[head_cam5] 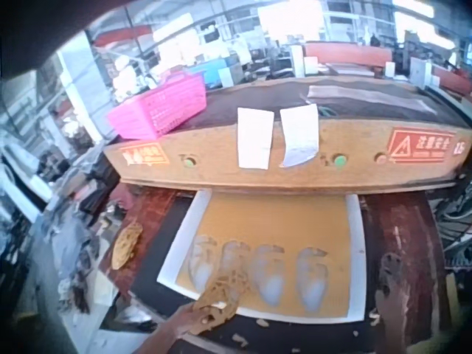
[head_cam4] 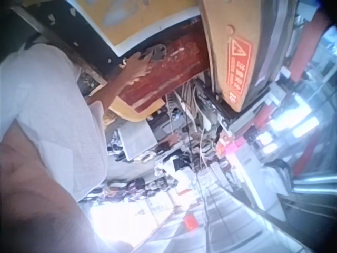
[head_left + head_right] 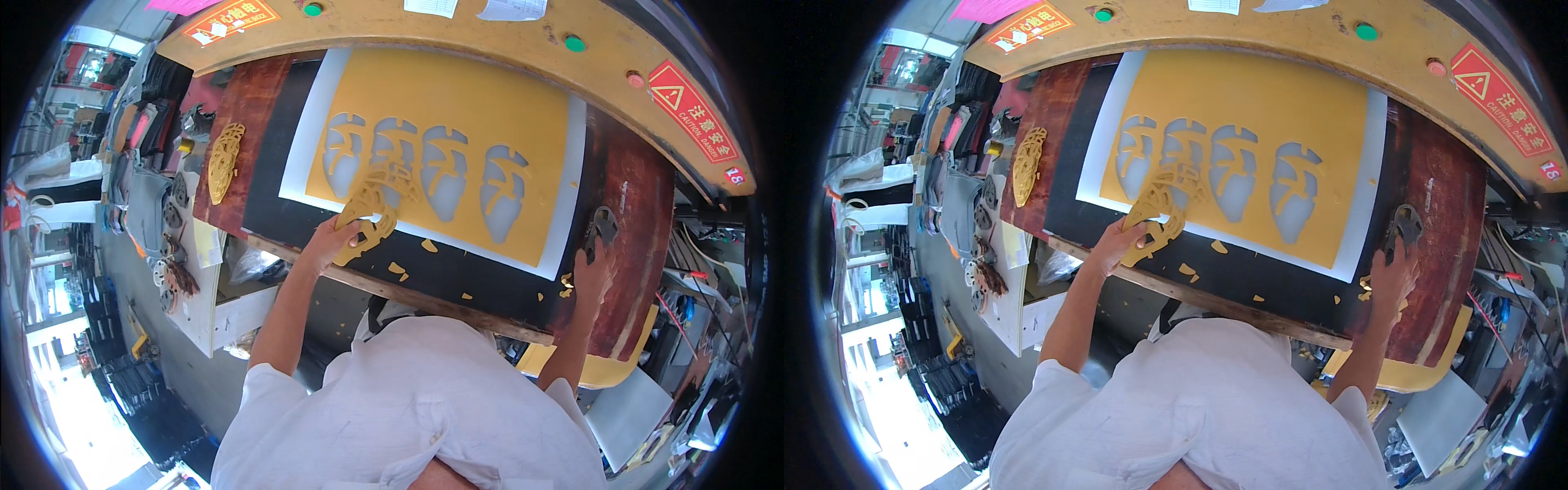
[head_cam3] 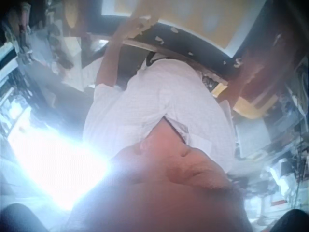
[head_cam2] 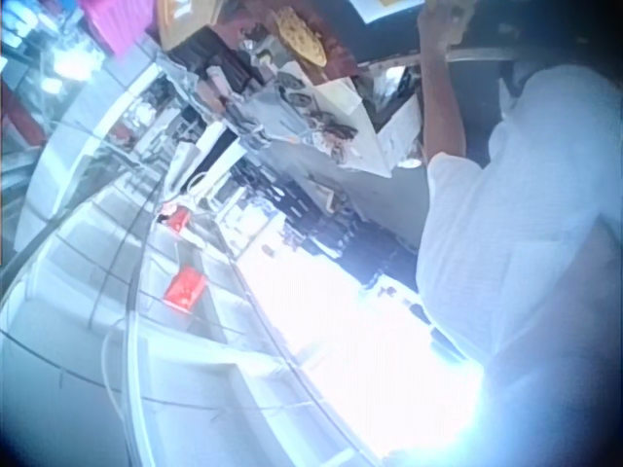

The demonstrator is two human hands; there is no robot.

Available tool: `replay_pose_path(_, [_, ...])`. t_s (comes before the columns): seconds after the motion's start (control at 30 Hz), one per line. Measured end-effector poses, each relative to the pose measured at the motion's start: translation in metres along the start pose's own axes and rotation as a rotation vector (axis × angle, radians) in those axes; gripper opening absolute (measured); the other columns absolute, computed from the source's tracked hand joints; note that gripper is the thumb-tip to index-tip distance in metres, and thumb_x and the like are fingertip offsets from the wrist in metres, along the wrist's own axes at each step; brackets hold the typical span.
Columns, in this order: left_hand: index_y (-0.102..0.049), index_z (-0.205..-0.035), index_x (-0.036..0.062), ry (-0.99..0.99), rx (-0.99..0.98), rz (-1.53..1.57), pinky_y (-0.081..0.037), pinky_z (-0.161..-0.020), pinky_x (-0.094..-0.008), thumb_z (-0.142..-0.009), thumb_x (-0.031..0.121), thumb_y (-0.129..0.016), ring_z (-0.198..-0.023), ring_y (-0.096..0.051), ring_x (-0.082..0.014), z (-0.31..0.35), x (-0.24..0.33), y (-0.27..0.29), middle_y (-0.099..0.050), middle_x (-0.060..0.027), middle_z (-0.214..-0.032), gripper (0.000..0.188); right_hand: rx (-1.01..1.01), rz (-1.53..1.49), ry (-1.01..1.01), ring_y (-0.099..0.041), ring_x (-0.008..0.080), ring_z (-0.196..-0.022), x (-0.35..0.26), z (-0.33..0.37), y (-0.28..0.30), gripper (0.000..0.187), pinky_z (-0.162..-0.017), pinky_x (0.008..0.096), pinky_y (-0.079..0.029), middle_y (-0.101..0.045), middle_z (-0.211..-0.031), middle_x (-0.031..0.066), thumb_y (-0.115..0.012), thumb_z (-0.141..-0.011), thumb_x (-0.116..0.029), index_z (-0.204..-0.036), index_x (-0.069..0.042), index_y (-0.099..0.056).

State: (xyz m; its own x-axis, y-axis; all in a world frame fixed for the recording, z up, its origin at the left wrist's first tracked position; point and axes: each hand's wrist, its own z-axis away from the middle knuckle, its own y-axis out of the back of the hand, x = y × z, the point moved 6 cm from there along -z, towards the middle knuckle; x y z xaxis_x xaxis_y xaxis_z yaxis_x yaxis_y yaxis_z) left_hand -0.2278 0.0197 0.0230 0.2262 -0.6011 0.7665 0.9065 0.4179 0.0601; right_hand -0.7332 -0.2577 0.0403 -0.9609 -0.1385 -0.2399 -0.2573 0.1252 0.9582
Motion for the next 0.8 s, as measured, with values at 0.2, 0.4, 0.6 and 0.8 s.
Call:
replay_pose_path(0.2, [-0.072, -0.12, 0.0027, -0.003, -0.046, -0.087, -0.043, -0.079, -0.0264, -0.102, 0.022, -0.069, -0.078, -0.052, -0.0091, 0.019, 0.02, -0.009, -0.059, 0.0029, -0.085, 0.026, -0.491, -0.936, 0.274, -0.072, 0.0352, -0.103, -0.228, 0.037, -0.059, 0.043, -0.091, 0.0473, -0.057, -0.071, -0.117, 0.0171, -0.077, -0.091, -0.023, -0.131, -0.008, -0.069])
replay_pose_path(0.4, [-0.071, -0.127, 0.0033, -0.012, -0.077, -0.079, -0.044, -0.078, -0.0239, -0.102, 0.024, -0.072, -0.08, -0.052, -0.0066, 0.03, 0.017, 0.001, -0.059, 0.005, -0.086, 0.032, -0.439, -0.546, 0.472, -0.071, 0.0358, -0.095, -0.36, 0.061, -0.114, 0.027, -0.078, 0.0461, -0.057, -0.072, -0.108, 0.0124, -0.076, -0.087, -0.033, -0.105, -0.013, -0.077])
replay_pose_path(0.6, [-0.068, -0.126, 0.004, 0.089, -0.256, 0.092, -0.045, -0.074, -0.0241, -0.103, 0.02, -0.068, -0.078, -0.052, -0.0063, 0.009, -0.009, 0.039, -0.058, 0.0042, -0.082, 0.028, -0.605, -0.665, 0.31, -0.07, 0.0341, -0.088, -0.353, 0.055, -0.118, 0.025, -0.077, 0.0454, -0.056, -0.068, -0.094, 0.0097, -0.078, -0.086, -0.035, -0.094, -0.011, -0.076])
replay_pose_path(0.8, [-0.064, -0.127, 0.003, 0.203, -0.564, 0.291, -0.046, -0.073, -0.0225, -0.103, 0.018, -0.065, -0.073, -0.051, -0.0053, -0.027, -0.024, 0.071, -0.056, 0.0041, -0.078, 0.028, -0.449, -0.209, 0.665, -0.068, 0.0372, -0.089, -0.357, 0.062, -0.106, 0.028, -0.08, 0.048, -0.056, -0.066, -0.09, 0.0128, -0.075, -0.091, -0.035, -0.095, -0.008, -0.071])
